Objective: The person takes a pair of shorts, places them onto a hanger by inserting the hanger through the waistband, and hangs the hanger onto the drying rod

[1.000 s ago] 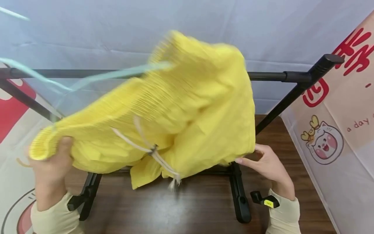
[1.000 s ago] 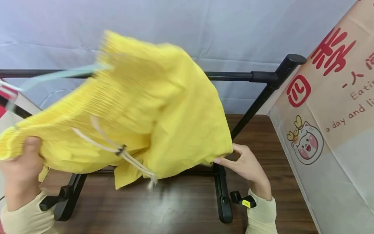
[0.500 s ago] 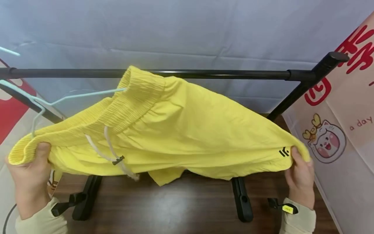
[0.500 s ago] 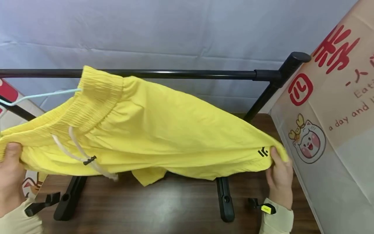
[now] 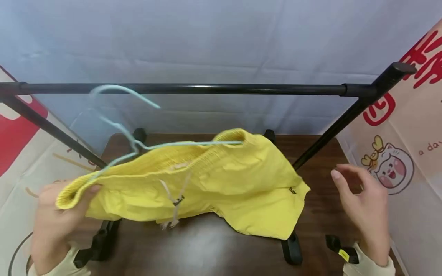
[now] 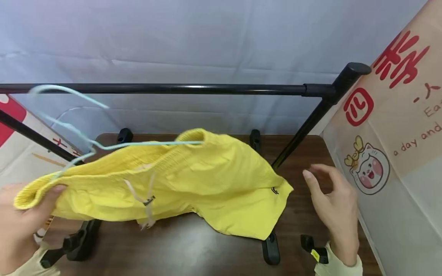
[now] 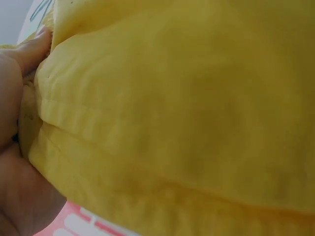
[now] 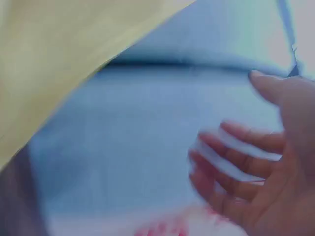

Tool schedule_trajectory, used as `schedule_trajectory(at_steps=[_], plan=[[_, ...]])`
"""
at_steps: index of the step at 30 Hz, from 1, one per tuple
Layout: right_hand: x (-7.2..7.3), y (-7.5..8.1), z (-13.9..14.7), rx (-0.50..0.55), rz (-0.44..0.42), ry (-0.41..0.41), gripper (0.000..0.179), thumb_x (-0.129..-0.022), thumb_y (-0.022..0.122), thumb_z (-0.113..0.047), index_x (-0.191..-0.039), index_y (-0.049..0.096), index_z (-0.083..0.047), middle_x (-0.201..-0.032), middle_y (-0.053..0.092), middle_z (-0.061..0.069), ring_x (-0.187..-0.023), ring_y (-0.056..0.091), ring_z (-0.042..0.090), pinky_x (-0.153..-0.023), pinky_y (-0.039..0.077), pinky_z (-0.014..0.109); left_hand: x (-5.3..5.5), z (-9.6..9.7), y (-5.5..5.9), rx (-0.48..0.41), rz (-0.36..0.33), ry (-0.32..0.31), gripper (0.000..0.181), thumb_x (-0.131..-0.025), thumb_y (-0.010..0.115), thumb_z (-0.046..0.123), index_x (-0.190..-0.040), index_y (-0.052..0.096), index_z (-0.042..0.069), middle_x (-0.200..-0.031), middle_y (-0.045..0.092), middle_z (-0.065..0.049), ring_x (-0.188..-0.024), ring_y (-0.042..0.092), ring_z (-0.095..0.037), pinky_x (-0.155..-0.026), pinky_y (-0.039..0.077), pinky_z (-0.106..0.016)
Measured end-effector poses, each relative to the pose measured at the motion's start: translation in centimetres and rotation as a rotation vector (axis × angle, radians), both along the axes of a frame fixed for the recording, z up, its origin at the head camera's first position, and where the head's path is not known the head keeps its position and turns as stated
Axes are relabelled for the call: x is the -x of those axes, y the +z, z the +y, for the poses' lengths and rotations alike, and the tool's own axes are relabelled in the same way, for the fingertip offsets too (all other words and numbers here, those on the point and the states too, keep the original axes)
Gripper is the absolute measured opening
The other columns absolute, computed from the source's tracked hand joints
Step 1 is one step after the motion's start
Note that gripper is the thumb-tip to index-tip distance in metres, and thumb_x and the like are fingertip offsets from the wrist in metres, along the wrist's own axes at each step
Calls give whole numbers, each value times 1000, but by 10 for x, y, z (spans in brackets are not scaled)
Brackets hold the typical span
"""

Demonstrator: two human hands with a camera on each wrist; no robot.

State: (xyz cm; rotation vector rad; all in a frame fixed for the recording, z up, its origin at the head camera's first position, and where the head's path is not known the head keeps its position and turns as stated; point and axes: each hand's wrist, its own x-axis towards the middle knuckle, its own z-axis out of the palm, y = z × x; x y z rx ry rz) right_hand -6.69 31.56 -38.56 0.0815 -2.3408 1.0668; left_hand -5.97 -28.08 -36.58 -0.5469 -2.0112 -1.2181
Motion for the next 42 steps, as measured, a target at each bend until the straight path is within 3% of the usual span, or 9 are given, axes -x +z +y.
schedule_trajectory(at_steps=[3, 6, 12, 19, 25, 28, 32, 38, 42], plan=[[9, 24, -40, 163, 293, 375, 32, -92, 78, -1, -113, 67, 21, -113, 79, 3, -105, 71, 7, -96, 52, 16, 8, 16, -3, 91, 11, -115, 37, -96, 79, 30, -92, 80, -6, -100, 76, 23, -86, 67, 15, -80, 48, -3], [17, 43, -77, 198, 383, 596, 49, -96, 78, -17, -116, 63, 24, -121, 76, 13, -115, 69, 15, -105, 51, 24, 14, 27, -6, 125, 22, -201, 38, -98, 76, 31, -94, 79, -7, -103, 77, 18, -89, 69, 12, -81, 51, -6], [19, 46, -108, 149, 380, 677, 49, -105, 66, -32, -115, 70, 16, -120, 74, 14, -118, 69, 15, -106, 51, 23, 20, 41, -12, 179, -2, -309, 23, -99, 75, 26, -90, 78, 5, -73, 69, 6, -60, 51, 4, -58, 42, -9], [25, 39, -108, 536, 464, 776, 30, -103, 61, -2, -91, 67, 24, -98, 78, 17, -94, 74, 24, -90, 59, 27, 22, 40, -21, 186, -11, -371, 30, -103, 69, 31, -85, 72, 6, -62, 51, 8, -54, 38, 2, -51, 32, -11], [21, 31, -86, 385, 104, 776, 18, -98, 66, 5, -113, 73, 11, -110, 79, 5, -95, 74, 12, -85, 58, 19, 25, 42, -21, 193, -44, -363, 27, -102, 71, 29, -82, 69, 11, -61, 47, 9, -54, 36, 2, -50, 30, -9], [20, 33, -76, 242, -176, 794, 44, -89, 76, 8, -131, 69, -3, -115, 78, -3, -91, 74, 6, -77, 60, 20, 27, 47, -19, 210, -67, -378, 24, -101, 72, 28, -82, 68, 14, -62, 48, 10, -55, 36, 3, -51, 30, -8], [24, 31, -67, 137, -486, 953, 61, -89, 77, 7, -144, 60, -14, -117, 78, -3, -90, 72, 6, -76, 62, 27, 28, 54, -13, 271, -128, -395, 18, -94, 79, 14, -84, 66, 20, -65, 48, 12, -59, 38, 8, -52, 32, -8], [29, 19, -61, 42, -484, 1086, 55, -99, 61, 7, -150, 55, -12, -121, 76, -3, -98, 70, 3, -88, 58, 22, 29, 59, -5, 418, -388, -393, 29, -90, 80, 5, -91, 65, 30, -75, 52, 18, -66, 45, 6, -60, 42, -13], [28, 17, -58, 44, -432, 1095, 43, -104, 53, 5, -143, 61, -11, -107, 78, -5, -87, 71, 5, -82, 58, 24, 35, 55, -5, 453, -572, -548, 28, -96, 76, 10, -110, 65, 32, -89, 61, 18, -76, 55, 1, -69, 50, -20]])
